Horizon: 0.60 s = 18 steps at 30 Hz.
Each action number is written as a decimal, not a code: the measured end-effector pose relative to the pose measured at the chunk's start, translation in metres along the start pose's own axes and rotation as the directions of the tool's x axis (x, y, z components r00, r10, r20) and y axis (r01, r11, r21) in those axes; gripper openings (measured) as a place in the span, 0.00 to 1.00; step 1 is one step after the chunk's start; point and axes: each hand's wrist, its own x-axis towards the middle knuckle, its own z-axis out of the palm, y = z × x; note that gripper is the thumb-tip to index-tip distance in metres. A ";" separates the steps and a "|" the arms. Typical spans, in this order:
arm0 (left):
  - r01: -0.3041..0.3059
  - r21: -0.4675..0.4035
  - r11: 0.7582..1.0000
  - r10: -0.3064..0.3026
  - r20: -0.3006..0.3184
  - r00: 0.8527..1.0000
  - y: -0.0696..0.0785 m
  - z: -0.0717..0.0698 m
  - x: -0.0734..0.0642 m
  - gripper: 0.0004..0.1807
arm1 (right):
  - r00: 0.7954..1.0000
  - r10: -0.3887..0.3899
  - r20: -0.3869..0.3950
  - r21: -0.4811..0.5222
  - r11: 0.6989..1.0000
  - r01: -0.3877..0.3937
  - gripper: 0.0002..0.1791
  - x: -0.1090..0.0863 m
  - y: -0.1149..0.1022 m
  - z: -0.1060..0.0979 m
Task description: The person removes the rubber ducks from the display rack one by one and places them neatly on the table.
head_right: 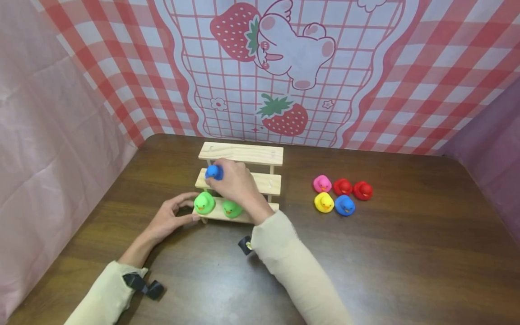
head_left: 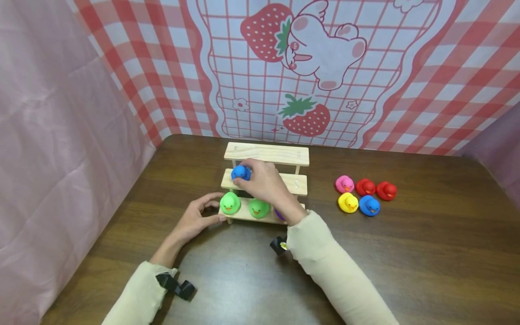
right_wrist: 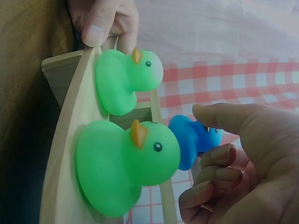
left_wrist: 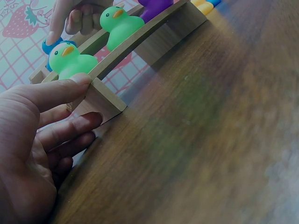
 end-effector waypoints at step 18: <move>0.008 -0.008 1.000 -0.008 -0.004 1.000 0.001 0.000 -0.001 0.33 | 1.000 0.007 -0.001 0.075 0.997 -0.007 0.25 -0.015 0.009 -0.021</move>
